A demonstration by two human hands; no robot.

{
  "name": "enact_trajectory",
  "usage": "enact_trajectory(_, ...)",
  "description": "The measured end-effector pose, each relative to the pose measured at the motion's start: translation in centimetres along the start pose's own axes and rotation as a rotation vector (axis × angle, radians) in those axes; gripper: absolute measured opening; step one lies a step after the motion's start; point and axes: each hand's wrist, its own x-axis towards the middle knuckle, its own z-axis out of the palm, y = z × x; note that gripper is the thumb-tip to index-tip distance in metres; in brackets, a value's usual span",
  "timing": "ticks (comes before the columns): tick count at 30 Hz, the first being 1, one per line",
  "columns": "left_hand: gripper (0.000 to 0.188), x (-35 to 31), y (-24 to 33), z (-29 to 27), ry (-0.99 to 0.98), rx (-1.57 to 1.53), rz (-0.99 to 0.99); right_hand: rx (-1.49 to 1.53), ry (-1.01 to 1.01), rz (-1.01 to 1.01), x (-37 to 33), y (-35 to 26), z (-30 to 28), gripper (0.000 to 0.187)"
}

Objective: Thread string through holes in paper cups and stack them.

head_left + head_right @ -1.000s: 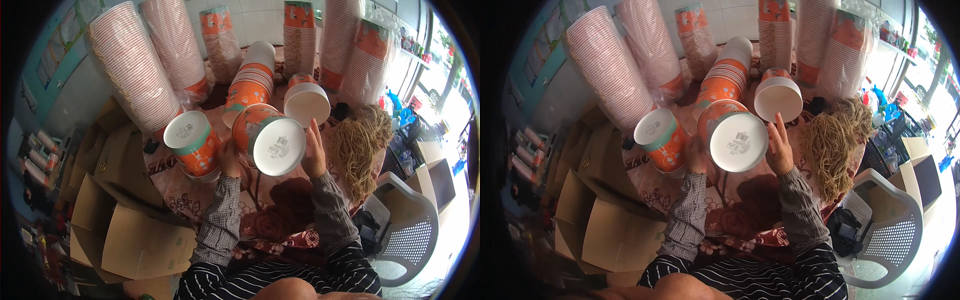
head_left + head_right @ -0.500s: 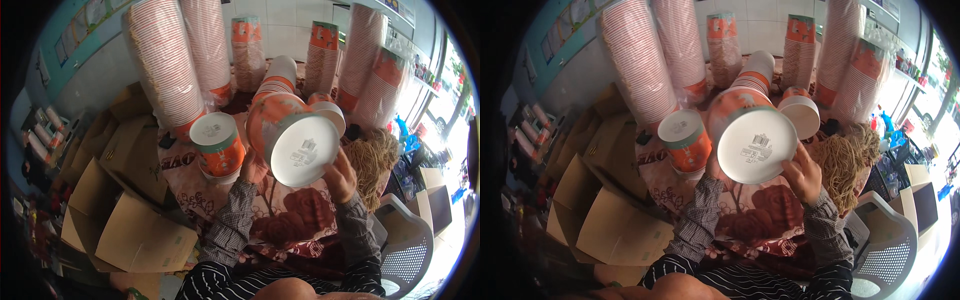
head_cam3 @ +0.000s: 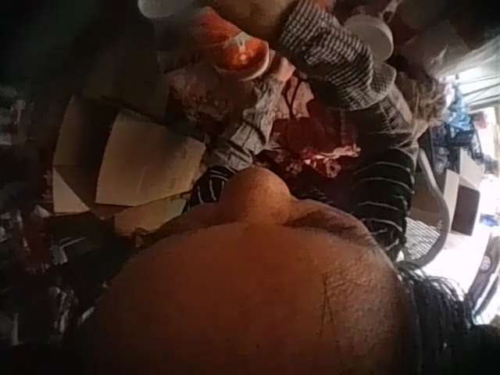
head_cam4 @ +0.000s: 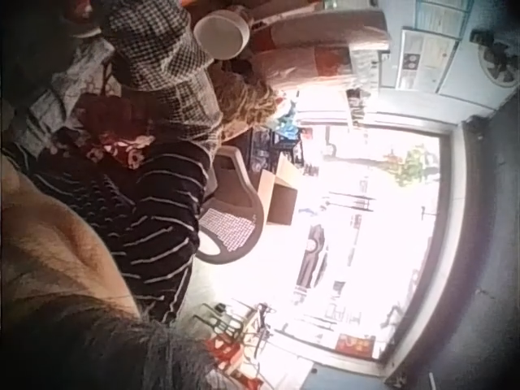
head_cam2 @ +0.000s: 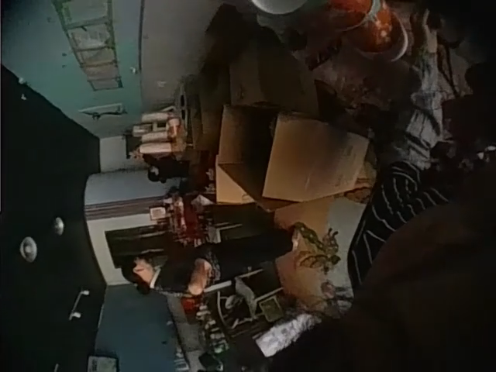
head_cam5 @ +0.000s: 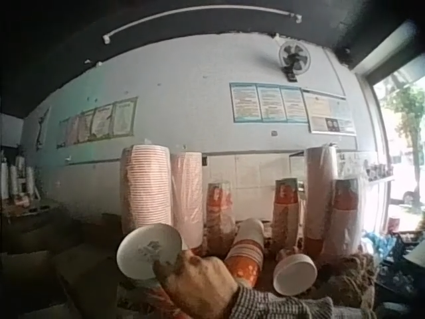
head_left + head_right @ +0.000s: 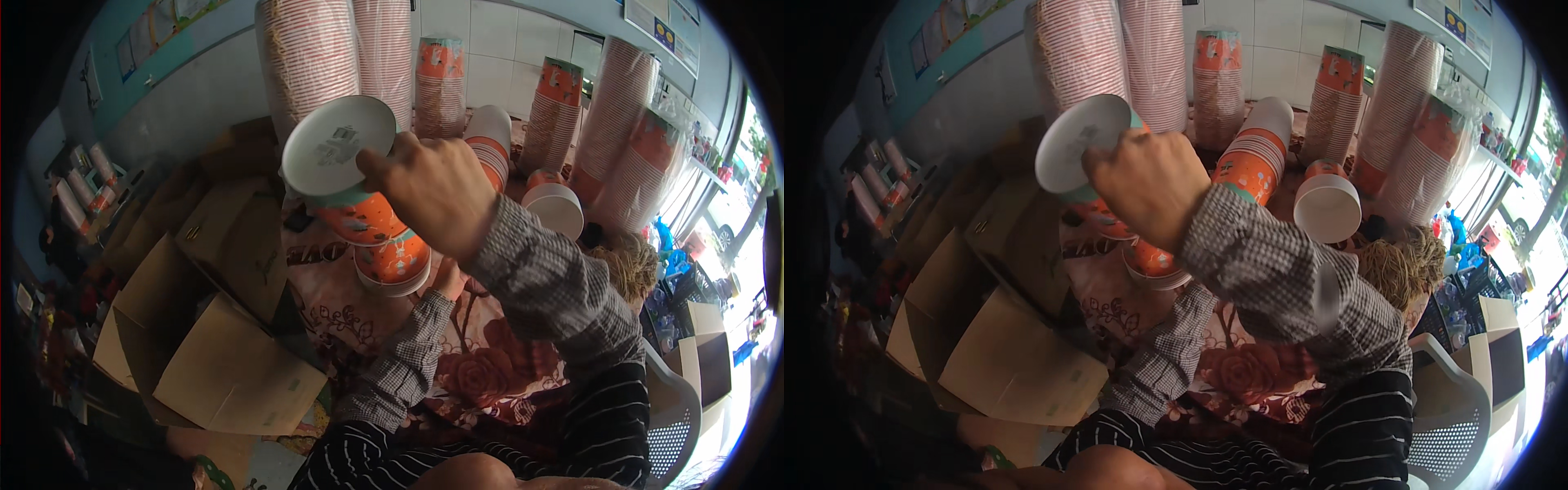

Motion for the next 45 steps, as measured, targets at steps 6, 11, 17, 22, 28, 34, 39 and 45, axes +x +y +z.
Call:
enact_trajectory(6, 0.023, 0.0, -1.7, 3.2, 0.105, 0.272, 0.014, -0.008, -0.218, 0.152, 0.8, 3.2, 6.0, 0.022)
enact_trajectory(11, 0.023, 0.3, -2.0, 3.5, 0.131, 0.298, 0.01, 0.061, -0.265, 0.309, 0.1, 4.0, 9.4, 0.026)
enact_trajectory(17, 0.033, 2.1, -3.4, -1.5, -0.037, 0.348, -0.11, 0.086, -0.333, 0.378, -0.1, 3.0, 10.2, 0.028)
enact_trajectory(22, 0.038, 3.7, -2.9, -3.8, -0.257, -0.147, -0.459, 0.033, -0.385, 0.362, -2.6, 0.8, 11.6, 0.029)
enact_trajectory(28, 0.045, 3.8, -0.8, -5.5, -0.478, -0.744, -0.84, 0.076, -0.392, 0.37, -4.1, -1.1, 11.9, 0.013)
enact_trajectory(34, 0.041, 2.2, -1.5, -2.1, -0.095, -0.482, -0.642, 0.062, -0.428, 0.409, -4.8, -0.3, 11.9, 0.012)
enact_trajectory(39, 0.038, 1.9, -1.3, -2.3, -0.142, -0.458, -0.551, 0.091, -0.367, 0.4, -4.6, -0.4, 12.1, 0.012)
enact_trajectory(45, 0.037, 1.2, 0.6, 3.2, 0.02, 0.067, -0.528, 0.086, -0.297, 0.382, -4.6, 0.8, 11.9, 0.02)
